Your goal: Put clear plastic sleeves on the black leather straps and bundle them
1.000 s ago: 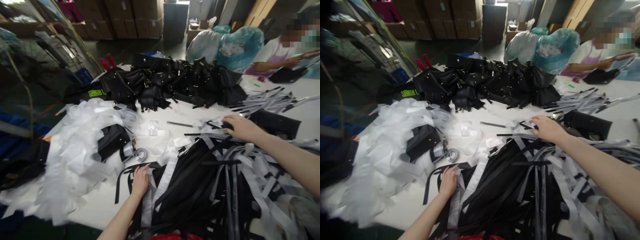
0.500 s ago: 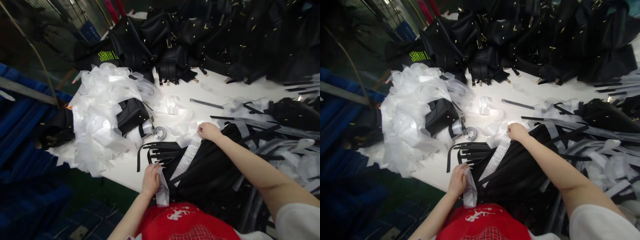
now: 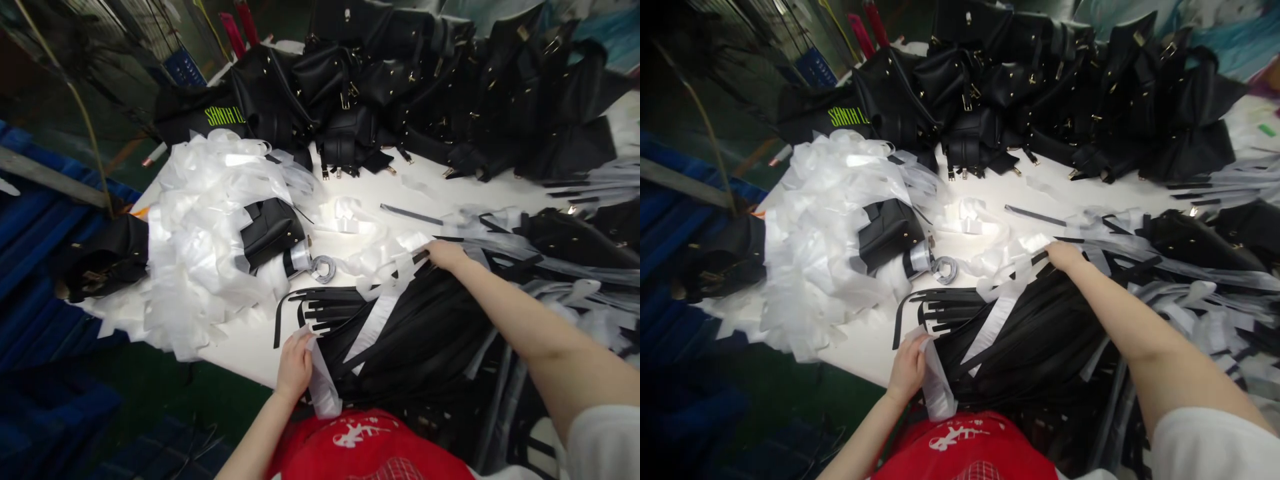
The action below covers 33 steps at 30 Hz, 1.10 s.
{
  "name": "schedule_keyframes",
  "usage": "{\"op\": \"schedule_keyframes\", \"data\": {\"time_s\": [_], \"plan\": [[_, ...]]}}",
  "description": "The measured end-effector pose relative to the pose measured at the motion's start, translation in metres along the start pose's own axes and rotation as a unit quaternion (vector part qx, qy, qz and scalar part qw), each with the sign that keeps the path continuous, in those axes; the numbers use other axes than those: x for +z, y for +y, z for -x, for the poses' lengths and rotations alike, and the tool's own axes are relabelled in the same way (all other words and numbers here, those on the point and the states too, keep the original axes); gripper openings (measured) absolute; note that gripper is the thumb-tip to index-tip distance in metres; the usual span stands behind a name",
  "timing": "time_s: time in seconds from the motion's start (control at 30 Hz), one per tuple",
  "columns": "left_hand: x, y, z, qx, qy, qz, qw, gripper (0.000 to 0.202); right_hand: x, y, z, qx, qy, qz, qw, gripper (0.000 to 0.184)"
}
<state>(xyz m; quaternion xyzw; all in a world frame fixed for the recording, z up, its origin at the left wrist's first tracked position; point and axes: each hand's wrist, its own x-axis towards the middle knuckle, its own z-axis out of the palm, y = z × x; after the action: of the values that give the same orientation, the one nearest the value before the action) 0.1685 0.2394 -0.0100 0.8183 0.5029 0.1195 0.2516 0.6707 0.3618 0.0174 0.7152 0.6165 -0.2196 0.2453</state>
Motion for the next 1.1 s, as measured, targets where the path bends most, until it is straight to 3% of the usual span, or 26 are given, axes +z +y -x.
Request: {"op": "schedule_keyframes", "data": {"time_s": [0.13,0.23,0.3,0.43,0.57,0.73,0.8,0.87,0.97,1.03,1.1], "plan": [[0.001,-0.011,0.005,-0.004,0.026,0.026,0.999,0.035,-0.069,0.016,0.013,0.067,0.088,-0.004,0.994,0.032],[0.003,-0.018,0.007,-0.023,0.038,0.048,0.998,0.036,-0.11,-0.011,0.02,0.056,0.145,-0.018,0.988,0.04],[0.003,-0.021,0.008,-0.049,0.041,0.058,0.996,0.037,-0.12,-0.043,0.019,0.022,0.161,-0.036,0.986,0.047],[-0.007,-0.02,0.012,-0.084,0.057,0.075,0.992,0.038,-0.102,-0.109,0.014,-0.058,0.146,-0.069,0.985,0.044],[-0.022,-0.029,0.027,-0.125,0.078,0.067,0.987,0.039,-0.078,-0.155,0.011,-0.132,0.103,-0.103,0.981,0.042],[-0.042,-0.046,0.059,-0.175,0.094,0.062,0.978,0.038,-0.103,-0.22,0.022,-0.227,0.117,-0.132,0.958,0.051],[-0.056,-0.042,0.065,-0.138,0.107,0.041,0.984,0.037,-0.111,-0.257,0.034,-0.242,0.131,-0.091,0.957,0.051],[-0.075,-0.031,0.062,-0.051,0.125,0.002,0.991,0.035,-0.104,-0.294,0.048,-0.284,0.105,-0.048,0.952,0.044],[-0.104,-0.01,0.053,0.065,0.16,-0.05,0.984,0.036,-0.07,-0.344,0.073,-0.351,0.068,-0.014,0.934,0.026],[-0.117,-0.005,0.047,0.085,0.187,-0.076,0.976,0.034,-0.045,-0.373,0.092,-0.401,0.05,0.0,0.915,0.021],[-0.124,-0.014,0.045,0.088,0.212,-0.087,0.969,0.032,-0.029,-0.398,0.11,-0.446,0.048,0.001,0.894,0.024]]}}
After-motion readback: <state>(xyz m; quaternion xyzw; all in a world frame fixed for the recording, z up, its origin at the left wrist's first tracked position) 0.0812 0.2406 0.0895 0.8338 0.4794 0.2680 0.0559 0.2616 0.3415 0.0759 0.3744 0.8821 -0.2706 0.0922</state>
